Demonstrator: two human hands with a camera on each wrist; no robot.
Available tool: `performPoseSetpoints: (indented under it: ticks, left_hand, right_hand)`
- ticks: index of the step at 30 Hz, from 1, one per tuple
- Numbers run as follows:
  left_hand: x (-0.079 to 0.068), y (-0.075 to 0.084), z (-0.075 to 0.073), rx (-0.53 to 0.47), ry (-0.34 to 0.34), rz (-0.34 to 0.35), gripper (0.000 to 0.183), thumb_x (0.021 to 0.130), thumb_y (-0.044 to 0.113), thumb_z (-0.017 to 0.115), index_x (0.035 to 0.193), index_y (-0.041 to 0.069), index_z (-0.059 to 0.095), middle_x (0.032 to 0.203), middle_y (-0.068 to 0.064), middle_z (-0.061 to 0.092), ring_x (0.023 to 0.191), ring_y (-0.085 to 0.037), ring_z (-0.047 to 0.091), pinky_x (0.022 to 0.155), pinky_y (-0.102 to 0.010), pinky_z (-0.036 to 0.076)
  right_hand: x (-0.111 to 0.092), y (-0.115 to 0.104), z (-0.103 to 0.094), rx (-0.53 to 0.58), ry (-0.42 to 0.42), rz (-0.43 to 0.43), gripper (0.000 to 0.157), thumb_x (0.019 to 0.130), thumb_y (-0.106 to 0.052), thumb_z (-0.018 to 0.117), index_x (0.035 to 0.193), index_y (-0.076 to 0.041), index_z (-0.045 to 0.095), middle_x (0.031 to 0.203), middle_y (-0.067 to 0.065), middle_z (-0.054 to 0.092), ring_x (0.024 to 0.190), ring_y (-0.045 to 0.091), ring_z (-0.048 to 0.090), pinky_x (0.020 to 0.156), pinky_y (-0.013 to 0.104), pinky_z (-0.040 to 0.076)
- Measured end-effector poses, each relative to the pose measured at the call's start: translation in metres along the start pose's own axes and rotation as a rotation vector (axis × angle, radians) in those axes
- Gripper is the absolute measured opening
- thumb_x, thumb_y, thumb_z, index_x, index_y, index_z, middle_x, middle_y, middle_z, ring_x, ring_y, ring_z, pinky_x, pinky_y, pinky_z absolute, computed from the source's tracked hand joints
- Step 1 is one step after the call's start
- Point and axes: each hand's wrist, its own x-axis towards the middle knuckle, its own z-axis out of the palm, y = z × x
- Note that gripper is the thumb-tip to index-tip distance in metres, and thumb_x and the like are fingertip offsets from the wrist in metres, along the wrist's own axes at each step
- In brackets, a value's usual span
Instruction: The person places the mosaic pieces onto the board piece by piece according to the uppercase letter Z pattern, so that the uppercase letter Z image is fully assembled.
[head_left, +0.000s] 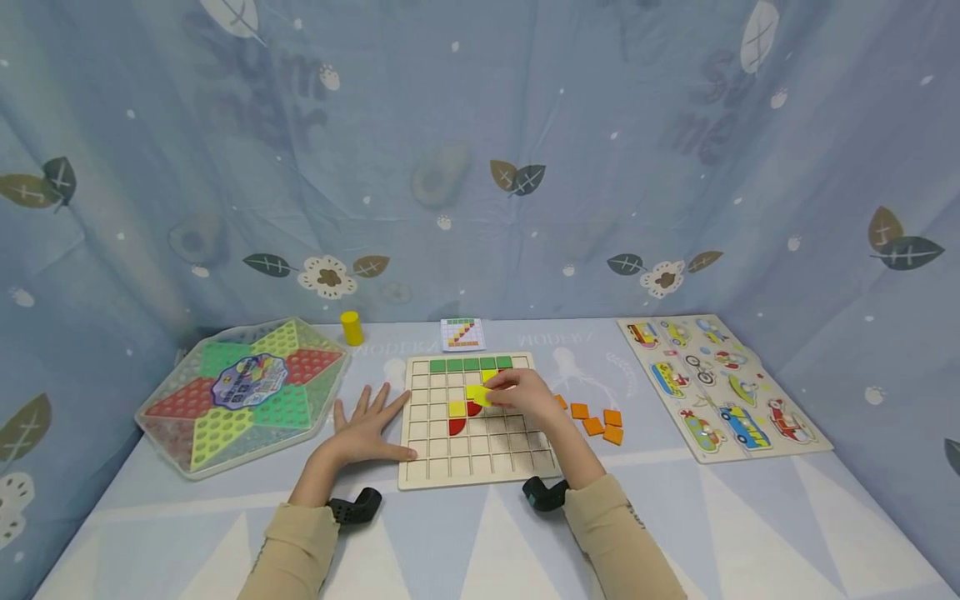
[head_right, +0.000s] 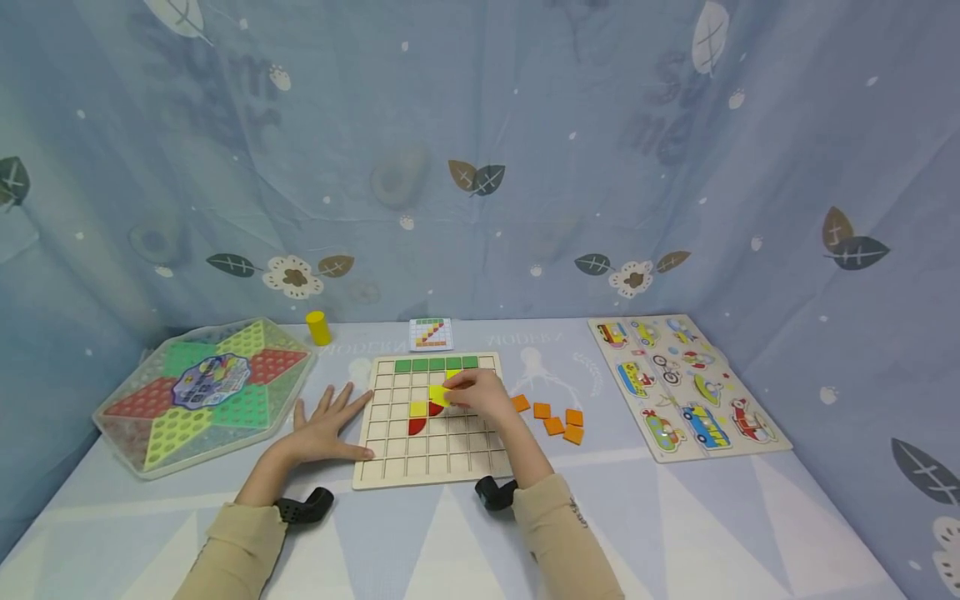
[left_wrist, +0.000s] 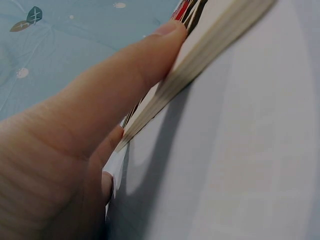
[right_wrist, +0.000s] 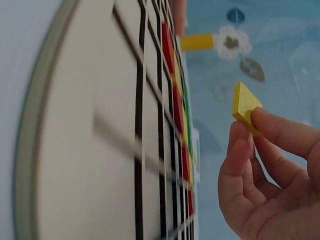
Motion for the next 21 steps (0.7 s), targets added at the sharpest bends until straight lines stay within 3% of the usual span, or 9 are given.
performPoseSetpoints:
  ticks: [4,9,21]
  left_hand:
    - [-0.001,0.000,0.000,-0.003,-0.002,0.000,0.106,0.065,0.062,0.071,0.148,0.016,0.025,0.153,-0.022,0.005,0.137,-0.047,-0.007,0.096,-0.068,-0.017]
    - [-0.001,0.001,-0.001,0.003,-0.004,0.004,0.105,0.065,0.063,0.070,0.148,0.016,0.025,0.153,-0.022,0.005,0.137,-0.047,-0.007,0.096,-0.069,-0.016]
    - [-0.001,-0.001,0.000,-0.004,-0.011,0.009,0.106,0.065,0.064,0.070,0.148,0.017,0.024,0.153,-0.022,0.004,0.137,-0.046,-0.008,0.096,-0.069,-0.016]
  right_hand:
    - [0.003,-0.009,0.024,-0.047,-0.082,-0.033,0.013,0.082,-0.009,0.069,0.094,-0.004,0.070,0.090,0.006,0.065,0.076,0.019,0.063,0.072,0.031,0.053]
    - [0.005,-0.015,0.048,-0.158,-0.121,-0.060,0.006,0.080,-0.010,0.071,0.085,-0.007,0.071,0.077,0.001,0.066,0.066,0.013,0.059,0.064,0.028,0.051]
    - [0.009,-0.016,0.071,-0.513,-0.068,-0.119,0.005,0.077,-0.013,0.075,0.073,-0.013,0.072,0.074,-0.005,0.064,0.065,0.010,0.053,0.056,0.023,0.044]
